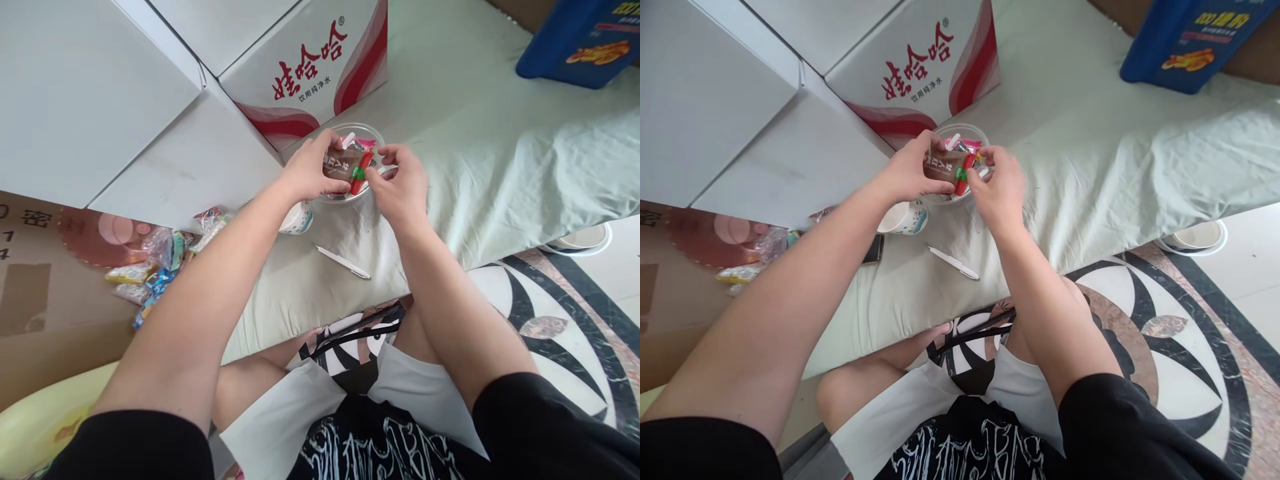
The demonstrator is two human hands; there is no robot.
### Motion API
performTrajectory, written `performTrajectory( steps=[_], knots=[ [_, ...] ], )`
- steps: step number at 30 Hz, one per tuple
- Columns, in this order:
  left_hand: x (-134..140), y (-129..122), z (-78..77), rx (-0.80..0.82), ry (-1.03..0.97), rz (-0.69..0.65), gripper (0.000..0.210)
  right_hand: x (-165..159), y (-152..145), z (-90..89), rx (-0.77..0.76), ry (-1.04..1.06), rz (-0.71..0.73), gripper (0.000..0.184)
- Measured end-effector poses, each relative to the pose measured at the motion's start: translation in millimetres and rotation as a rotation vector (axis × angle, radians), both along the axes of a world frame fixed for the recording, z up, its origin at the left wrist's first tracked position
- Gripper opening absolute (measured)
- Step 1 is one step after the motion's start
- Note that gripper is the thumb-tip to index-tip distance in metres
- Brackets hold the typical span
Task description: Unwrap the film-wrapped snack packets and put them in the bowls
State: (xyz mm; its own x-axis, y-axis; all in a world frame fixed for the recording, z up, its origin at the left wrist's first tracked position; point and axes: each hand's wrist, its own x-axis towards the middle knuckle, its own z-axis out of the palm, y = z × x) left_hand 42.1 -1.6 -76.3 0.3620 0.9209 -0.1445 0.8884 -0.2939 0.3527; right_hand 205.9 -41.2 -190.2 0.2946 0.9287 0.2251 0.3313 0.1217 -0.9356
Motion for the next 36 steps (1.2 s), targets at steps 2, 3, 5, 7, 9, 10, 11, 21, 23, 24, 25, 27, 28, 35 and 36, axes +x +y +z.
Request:
performTrajectory(
  steps=[2,3,5,7,9,10,11,21,23,24,25,27,28,35,36],
  knots=[
    [-9.2,-5.4,-8.4,0.064,-0.007,0.032,0.066,-4.5,-3.2,3.6,-0.048,-0.051,-0.007,0.035],
    [-14.0,-8.2,-11.8,0.1,-0.001,0.044,0.065,-6.4,-4.7,5.3,-0.078,-0.072,-0.006,0.034],
    [-22.1,-14.3,-15.8,0.171,0.039,0.072,0.061,-8.9,-7.4,8.4,-0.128,-0.091,-0.011,0.029],
    [-26.1,-21.0,-15.1,0.228,0.097,0.094,0.055,-10.0,-10.0,10.6,-0.143,-0.086,-0.026,0.026],
    [-24.7,-27.1,-11.2,0.233,0.147,0.089,0.048,-10.3,-12.8,11.7,-0.134,-0.073,-0.046,0.024],
    [-22.5,-29.4,-8.7,0.212,0.16,0.075,0.045,-10.2,-14.2,11.8,-0.127,-0.07,-0.053,0.023],
    [-19.7,-31.2,-6.3,0.178,0.165,0.057,0.043,-10.1,-15.4,11.7,-0.116,-0.073,-0.058,0.021],
    [3.4,-46.0,5.0,-0.089,0.197,0.003,0.017,-13.3,-28.1,28.7,0.125,-0.213,-0.043,0.016],
    [1.9,-63.8,12.1,0.082,0.112,0.05,0.017,-10.3,-32.3,32.7,0.127,-0.238,-0.063,0.019],
    [-1.6,-75.4,15.0,0.159,0.05,0.054,0.017,-8.0,-33.8,33.3,0.138,-0.25,-0.083,0.02],
    [-7.6,-88.5,16.4,0.213,-0.021,0.047,0.018,-5.5,-34.8,33.0,0.154,-0.264,-0.102,0.02],
    [-27.8,-117.0,12.8,0.256,-0.156,0.031,0.019,-2.1,-36.9,30.8,0.192,-0.272,-0.128,0.018],
    [-42.2,-131.0,7.5,0.27,-0.22,0.038,0.019,-2.0,-38.8,29.5,0.211,-0.281,-0.143,0.016],
    [-186.2,-165.8,-54.1,0.468,-0.022,0.735,0.036,-37.8,-81.6,30.4,0.327,-0.343,-0.044,0.016],
    [-203.8,-159.8,-59.6,0.424,0.014,0.796,0.051,-45.3,-87.5,30.2,0.339,-0.355,-0.02,0.016]
  ],
)
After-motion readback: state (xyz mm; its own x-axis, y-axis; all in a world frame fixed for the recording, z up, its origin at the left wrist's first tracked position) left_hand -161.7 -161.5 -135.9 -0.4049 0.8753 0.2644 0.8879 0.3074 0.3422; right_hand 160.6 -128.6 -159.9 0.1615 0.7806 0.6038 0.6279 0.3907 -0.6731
